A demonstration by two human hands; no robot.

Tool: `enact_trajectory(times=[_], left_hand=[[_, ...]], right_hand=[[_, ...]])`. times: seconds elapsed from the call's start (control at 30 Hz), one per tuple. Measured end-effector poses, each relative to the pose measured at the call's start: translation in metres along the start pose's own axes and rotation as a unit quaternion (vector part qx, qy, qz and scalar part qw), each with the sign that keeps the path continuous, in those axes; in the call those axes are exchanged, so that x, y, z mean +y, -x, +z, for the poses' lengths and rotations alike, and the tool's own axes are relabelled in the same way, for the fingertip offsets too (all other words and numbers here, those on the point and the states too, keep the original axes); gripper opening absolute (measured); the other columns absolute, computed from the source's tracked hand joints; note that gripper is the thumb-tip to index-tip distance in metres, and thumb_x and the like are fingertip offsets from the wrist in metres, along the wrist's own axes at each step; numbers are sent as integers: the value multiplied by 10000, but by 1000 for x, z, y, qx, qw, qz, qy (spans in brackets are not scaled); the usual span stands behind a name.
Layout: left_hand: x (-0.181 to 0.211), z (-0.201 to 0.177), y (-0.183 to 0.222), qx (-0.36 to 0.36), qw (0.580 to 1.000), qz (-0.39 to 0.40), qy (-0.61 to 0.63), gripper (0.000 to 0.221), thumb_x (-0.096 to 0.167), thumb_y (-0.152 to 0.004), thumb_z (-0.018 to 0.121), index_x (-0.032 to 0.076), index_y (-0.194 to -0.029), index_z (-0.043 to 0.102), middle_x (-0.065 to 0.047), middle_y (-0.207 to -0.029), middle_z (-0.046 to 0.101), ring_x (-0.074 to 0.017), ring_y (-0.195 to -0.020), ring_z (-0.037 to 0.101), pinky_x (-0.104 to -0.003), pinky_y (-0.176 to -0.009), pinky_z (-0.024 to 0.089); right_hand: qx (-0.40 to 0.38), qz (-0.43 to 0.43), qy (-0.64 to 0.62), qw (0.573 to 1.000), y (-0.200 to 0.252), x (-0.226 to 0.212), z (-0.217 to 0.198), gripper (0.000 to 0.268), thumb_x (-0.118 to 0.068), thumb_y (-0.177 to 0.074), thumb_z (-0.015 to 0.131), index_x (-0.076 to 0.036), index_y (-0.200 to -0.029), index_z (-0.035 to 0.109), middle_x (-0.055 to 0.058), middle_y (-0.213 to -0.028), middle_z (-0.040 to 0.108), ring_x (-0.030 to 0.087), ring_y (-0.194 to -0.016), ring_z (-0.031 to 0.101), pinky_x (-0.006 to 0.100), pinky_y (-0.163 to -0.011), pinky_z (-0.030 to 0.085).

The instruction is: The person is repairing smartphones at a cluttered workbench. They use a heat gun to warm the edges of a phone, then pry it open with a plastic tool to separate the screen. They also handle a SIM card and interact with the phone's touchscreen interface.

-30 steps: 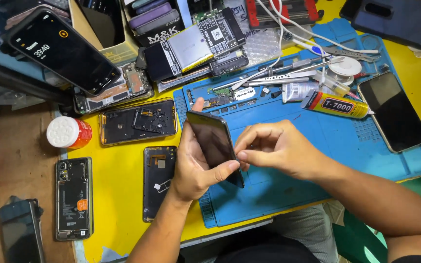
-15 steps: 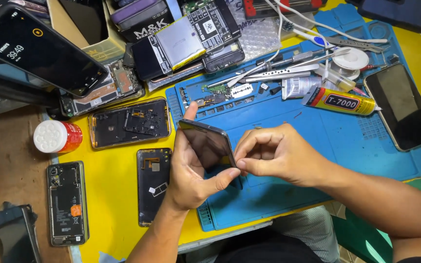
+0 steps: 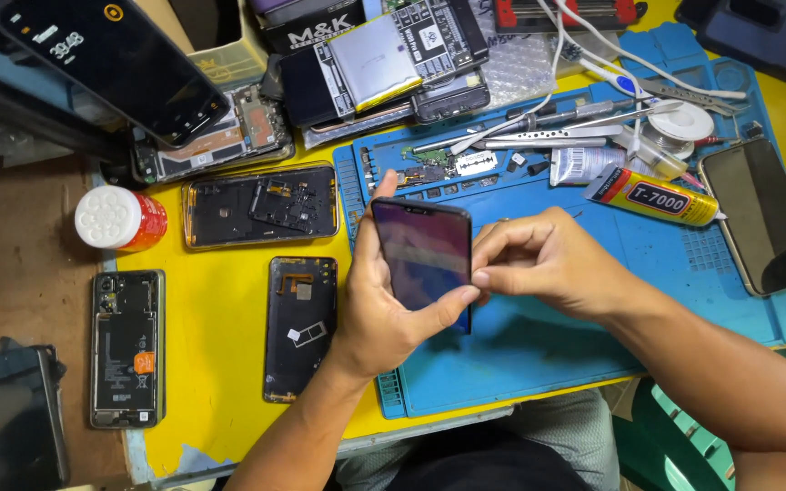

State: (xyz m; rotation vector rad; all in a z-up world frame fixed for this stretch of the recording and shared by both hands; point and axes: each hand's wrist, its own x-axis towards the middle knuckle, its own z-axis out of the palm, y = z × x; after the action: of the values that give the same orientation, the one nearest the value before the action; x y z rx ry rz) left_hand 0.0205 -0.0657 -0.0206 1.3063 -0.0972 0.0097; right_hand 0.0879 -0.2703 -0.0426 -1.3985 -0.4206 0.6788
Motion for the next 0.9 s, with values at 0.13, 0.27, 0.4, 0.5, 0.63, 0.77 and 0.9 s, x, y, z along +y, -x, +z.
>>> enact_trajectory(times=[0.13, 0.27, 0.4, 0.5, 0.63, 0.77, 0.9], left_hand=[[8, 0, 2, 68, 979, -25, -190, 1088, 261, -718, 883, 101, -1597, 263, -37, -1422, 589, -108, -1143, 631, -225, -1019, 513], [8, 1, 2, 74, 981, -53, -172, 1083, 244, -728, 866, 138, -1603, 237, -39, -1254, 705, -128, -1046, 709, -238, -975, 555], [3, 1, 3, 69, 984, 10, -162, 1062, 229, -749, 874, 80, -1591, 245, -100, -1502, 524, -167, -1255, 599, -275, -1089, 502], [2, 1, 4, 67, 984, 13, -165, 1068, 235, -745, 879, 67, -1589, 246, -100, -1502, 513, -171, -1253, 592, -281, -1084, 508], [-1, 2, 4, 71, 987, 4, -146, 1062, 189, -748, 871, 71, -1593, 237, -95, -1562, 463, -158, -1303, 558, -274, -1113, 470], [2, 4, 4, 58, 994, 3, -93, 1070, 73, -783, 848, 73, -1622, 183, -77, -1307, 641, -151, -1161, 638, -267, -1103, 469], [3, 3, 2, 35, 999, -24, -28, 1081, 4, -792, 810, 69, -1628, 127, -125, -1141, 709, -164, -1007, 705, -282, -1020, 537]], right_hand=[[-31, 35, -53, 998, -8, 12, -12, 80, -41, -833, 790, 23, -832, 742, 136, -776, 710, 216, -699, 687, 331, -706, 581], [-38, 45, -89, 994, -12, 22, -18, 74, -15, -833, 787, 35, -853, 736, 143, -781, 702, 232, -693, 689, 340, -715, 582], [-49, 44, -92, 994, -13, 22, -18, 83, -24, -831, 791, 39, -839, 738, 145, -774, 720, 235, -694, 693, 345, -708, 590], [-57, 39, -95, 993, -13, 22, -18, 88, -32, -834, 792, 36, -836, 737, 145, -765, 714, 236, -681, 684, 348, -695, 588], [-59, 41, -95, 993, -13, 23, -19, 98, -43, -837, 794, 37, -850, 740, 153, -771, 723, 232, -681, 679, 343, -688, 582], [-43, 46, -94, 994, -11, 24, -19, 88, -8, -831, 789, 50, -820, 724, 158, -743, 710, 252, -661, 713, 348, -671, 603], [-52, 42, -89, 994, -11, 17, -16, 101, -30, -842, 783, 41, -816, 717, 159, -749, 705, 243, -667, 701, 342, -677, 591]])
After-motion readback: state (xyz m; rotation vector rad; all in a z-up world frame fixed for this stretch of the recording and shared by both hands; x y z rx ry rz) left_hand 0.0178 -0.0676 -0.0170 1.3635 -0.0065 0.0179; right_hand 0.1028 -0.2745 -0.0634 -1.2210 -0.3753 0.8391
